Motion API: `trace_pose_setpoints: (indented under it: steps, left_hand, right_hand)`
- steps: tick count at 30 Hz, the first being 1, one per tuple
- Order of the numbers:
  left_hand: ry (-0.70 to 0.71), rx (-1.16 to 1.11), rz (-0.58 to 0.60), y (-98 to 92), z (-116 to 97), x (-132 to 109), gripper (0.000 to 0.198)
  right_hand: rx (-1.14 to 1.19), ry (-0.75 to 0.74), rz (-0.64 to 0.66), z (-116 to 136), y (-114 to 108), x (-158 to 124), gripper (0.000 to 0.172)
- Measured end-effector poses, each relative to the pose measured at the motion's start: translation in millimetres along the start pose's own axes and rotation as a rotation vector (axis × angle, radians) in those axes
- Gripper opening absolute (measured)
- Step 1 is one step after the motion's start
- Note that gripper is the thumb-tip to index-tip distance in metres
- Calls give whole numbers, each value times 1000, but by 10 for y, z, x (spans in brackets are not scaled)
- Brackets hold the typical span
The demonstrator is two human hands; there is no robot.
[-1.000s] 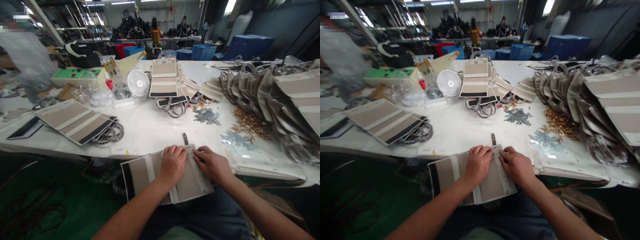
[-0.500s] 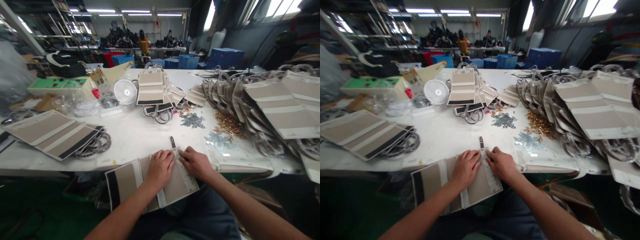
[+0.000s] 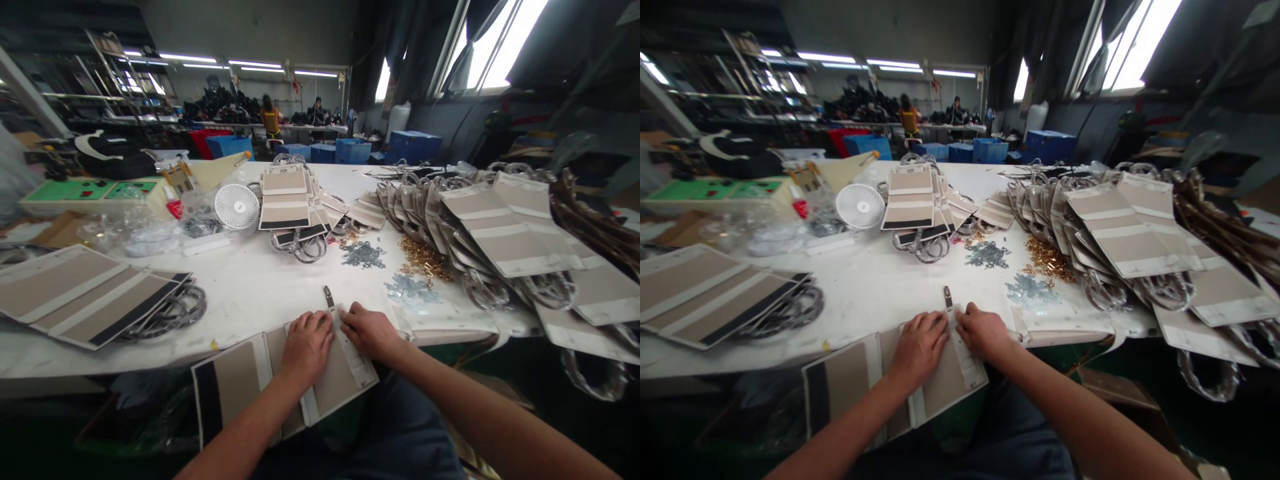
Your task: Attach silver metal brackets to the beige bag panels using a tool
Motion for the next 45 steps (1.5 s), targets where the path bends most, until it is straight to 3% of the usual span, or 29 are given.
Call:
trace_pose_setpoints:
  steps: [2,5,7,10,16,21,26,29,32,35,39,45]
  left_hand:
    - [-5,-34,2,-13,17,-1,39]
    - [-12,-76,14,-12,40,-1,37]
    - [-22,-91,20,-3,52,0,36]
    - [-41,-108,20,7,64,-7,36]
    - [-52,-135,21,22,71,-39,38]
    - [-51,-151,16,40,83,-49,37]
    - [-49,-158,14,49,90,-64,37]
    - [-50,-158,16,45,91,-66,37]
    - [-45,-164,19,38,86,-65,35]
    - [-51,-167,20,25,83,-66,35]
    - [-62,-180,32,13,85,-66,36]
    - [-93,-236,22,36,116,-56,39]
  right_hand:
    - [55,43,-109,-207,-100,-67,34]
    - [13,279,-262,-771,-284,-289,34]
    - [-46,434,-220,-1155,-322,-445,36]
    - [-52,522,-149,-1515,-274,-577,34]
    - [-62,556,-127,-1639,-148,-566,33]
    - [-19,543,-145,-1710,-189,-585,34]
    - [60,471,-251,-1654,-398,-548,32]
    - [183,502,-203,-1519,-458,-447,32]
    - [309,421,-150,-1216,-476,-258,31]
    - [443,263,-41,-780,-417,-11,28]
    - [620,191,107,-340,-236,298,25]
    - [704,151,170,-245,-21,558,17]
Point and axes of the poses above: each hand's wrist, its own x-axis towards the middle knuckle, its own y-axis out of the palm, z = x × y, the point moved 5 cm from there along x, towards the middle knuckle, and after that the axes turned 15 degrees about -y, right-handed, at the moved point
